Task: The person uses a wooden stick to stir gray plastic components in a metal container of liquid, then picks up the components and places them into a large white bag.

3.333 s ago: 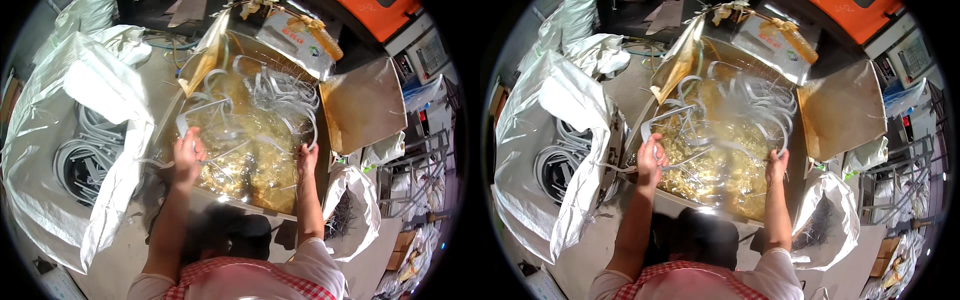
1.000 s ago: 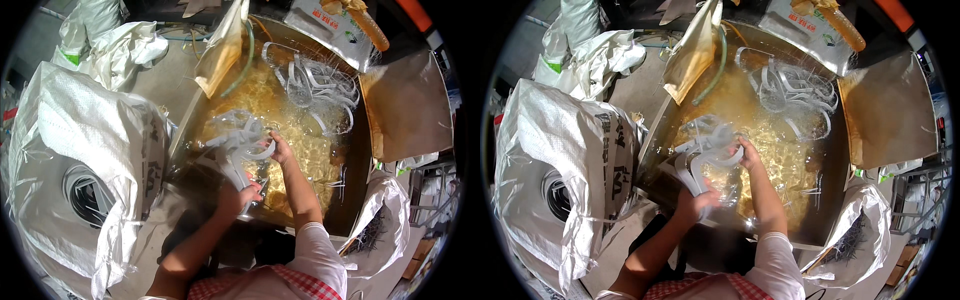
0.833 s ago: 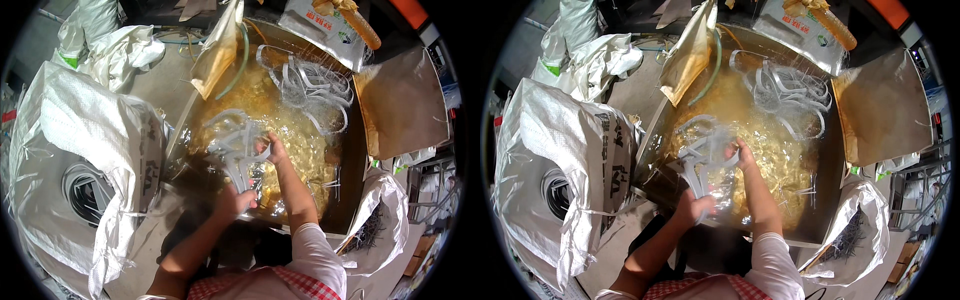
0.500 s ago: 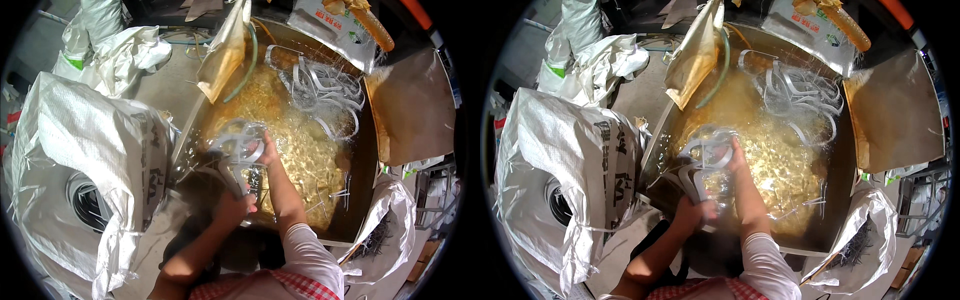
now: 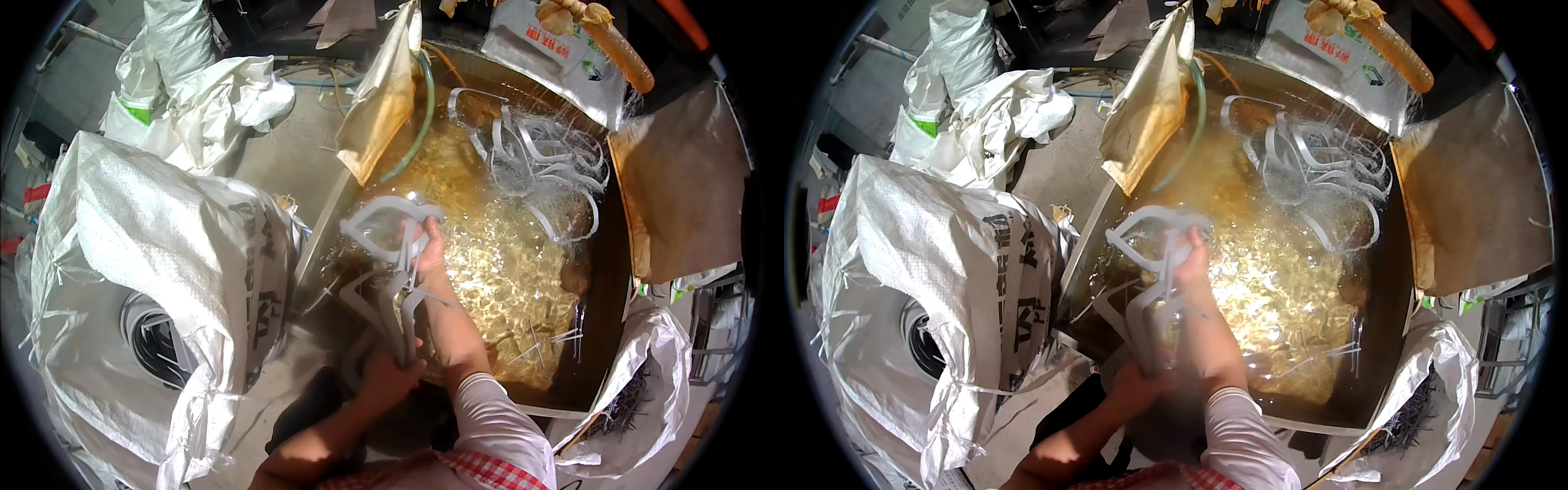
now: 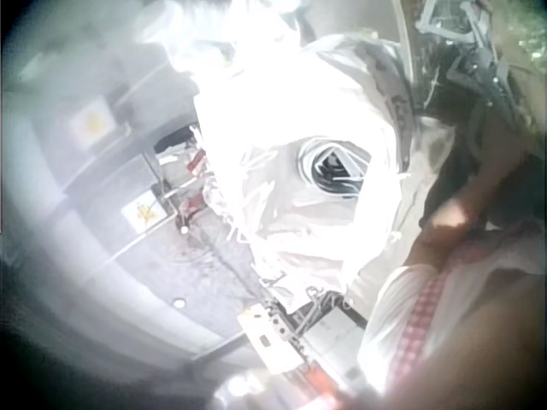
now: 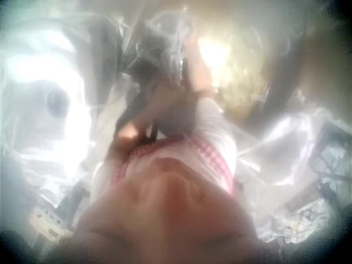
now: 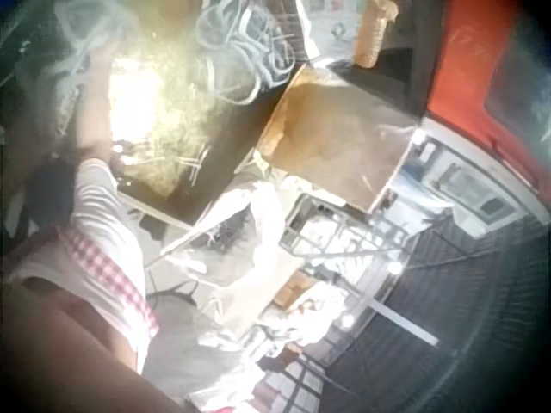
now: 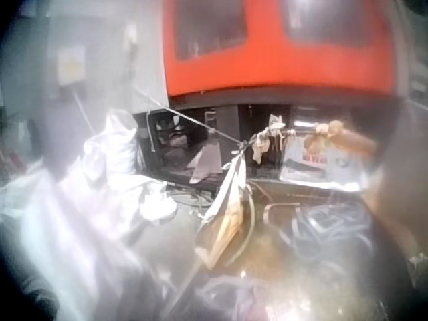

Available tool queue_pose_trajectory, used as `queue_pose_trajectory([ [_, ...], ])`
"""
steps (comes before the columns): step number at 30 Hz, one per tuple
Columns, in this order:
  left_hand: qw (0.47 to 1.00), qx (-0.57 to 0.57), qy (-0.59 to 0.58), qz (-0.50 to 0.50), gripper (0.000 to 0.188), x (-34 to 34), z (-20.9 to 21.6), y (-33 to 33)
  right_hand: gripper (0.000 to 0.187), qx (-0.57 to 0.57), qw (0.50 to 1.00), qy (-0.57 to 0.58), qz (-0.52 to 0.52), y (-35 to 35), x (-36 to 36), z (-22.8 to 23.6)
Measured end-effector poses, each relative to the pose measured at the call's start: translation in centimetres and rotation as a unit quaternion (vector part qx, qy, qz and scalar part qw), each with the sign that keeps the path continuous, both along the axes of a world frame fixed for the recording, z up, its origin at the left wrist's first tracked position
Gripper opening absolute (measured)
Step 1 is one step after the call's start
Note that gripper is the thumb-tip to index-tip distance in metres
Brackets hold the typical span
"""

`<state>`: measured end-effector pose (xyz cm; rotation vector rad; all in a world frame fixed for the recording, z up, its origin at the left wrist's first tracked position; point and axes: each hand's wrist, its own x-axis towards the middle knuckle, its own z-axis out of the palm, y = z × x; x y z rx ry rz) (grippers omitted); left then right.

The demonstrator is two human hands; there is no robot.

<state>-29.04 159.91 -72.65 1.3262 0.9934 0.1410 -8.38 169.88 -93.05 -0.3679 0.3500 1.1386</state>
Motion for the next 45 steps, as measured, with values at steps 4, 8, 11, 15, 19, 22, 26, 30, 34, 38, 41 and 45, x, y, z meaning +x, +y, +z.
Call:
queue_pose_trajectory([
  [4,1.0,-0.006,0.005,-0.001,0.022,-1.8,-2.0,1.0,0.049,0.077,0.996,-0.033,-0.032,-2.6,4.3,4.6],
  [8,0.994,0.087,-0.043,-0.042,0.019,-2.4,-6.4,2.0,0.049,0.133,0.975,-0.165,-0.072,-7.7,10.7,11.4],
  [11,0.964,0.247,0.043,-0.091,0.023,-0.3,-5.8,2.3,0.051,0.076,0.964,-0.245,-0.069,-11.7,14.7,15.8],
  [15,0.936,0.266,0.182,-0.145,0.03,2.4,-0.1,2.3,0.041,-0.245,0.763,-0.591,0.094,-15.5,14.1,20.7],
  [19,0.974,0.187,-0.09,0.092,0.036,4.4,-1.5,1.9,0.036,-0.314,0.463,-0.784,0.27,-18.4,8.5,22.6],
  [22,0.964,0.099,-0.218,0.115,0.042,5.9,-0.9,1.1,0.032,-0.34,0.326,-0.781,0.411,-19.3,3.5,22.2],
  [26,0.96,0.057,-0.233,0.145,0.053,6.8,-0.6,0.2,0.035,-0.338,0.188,-0.812,0.437,-19.7,-1.4,24.1],
  [30,0.975,0.052,-0.185,0.115,0.05,6.5,-0.9,-0.5,0.036,-0.318,0.145,-0.791,0.503,-19.5,-1.8,25.9],
  [34,0.991,0.017,-0.064,0.12,0.044,6.1,0.1,0.9,0.033,-0.326,0.109,-0.773,0.533,-19.4,-1.5,25.1],
  [38,0.899,-0.143,-0.281,0.304,0.031,4.9,-0.7,3.2,0.03,-0.252,0.48,-0.741,0.397,-21.4,2.0,24.3],
  [41,0.852,-0.212,-0.346,0.332,0.029,3.4,0.2,5.1,0.032,-0.204,0.824,-0.488,0.205,-25.2,7.9,22.6],
  [45,0.818,-0.237,-0.356,0.384,0.028,2.8,-0.7,5.9,0.032,-0.158,0.91,-0.382,-0.032,-27.5,11.0,20.9],
])
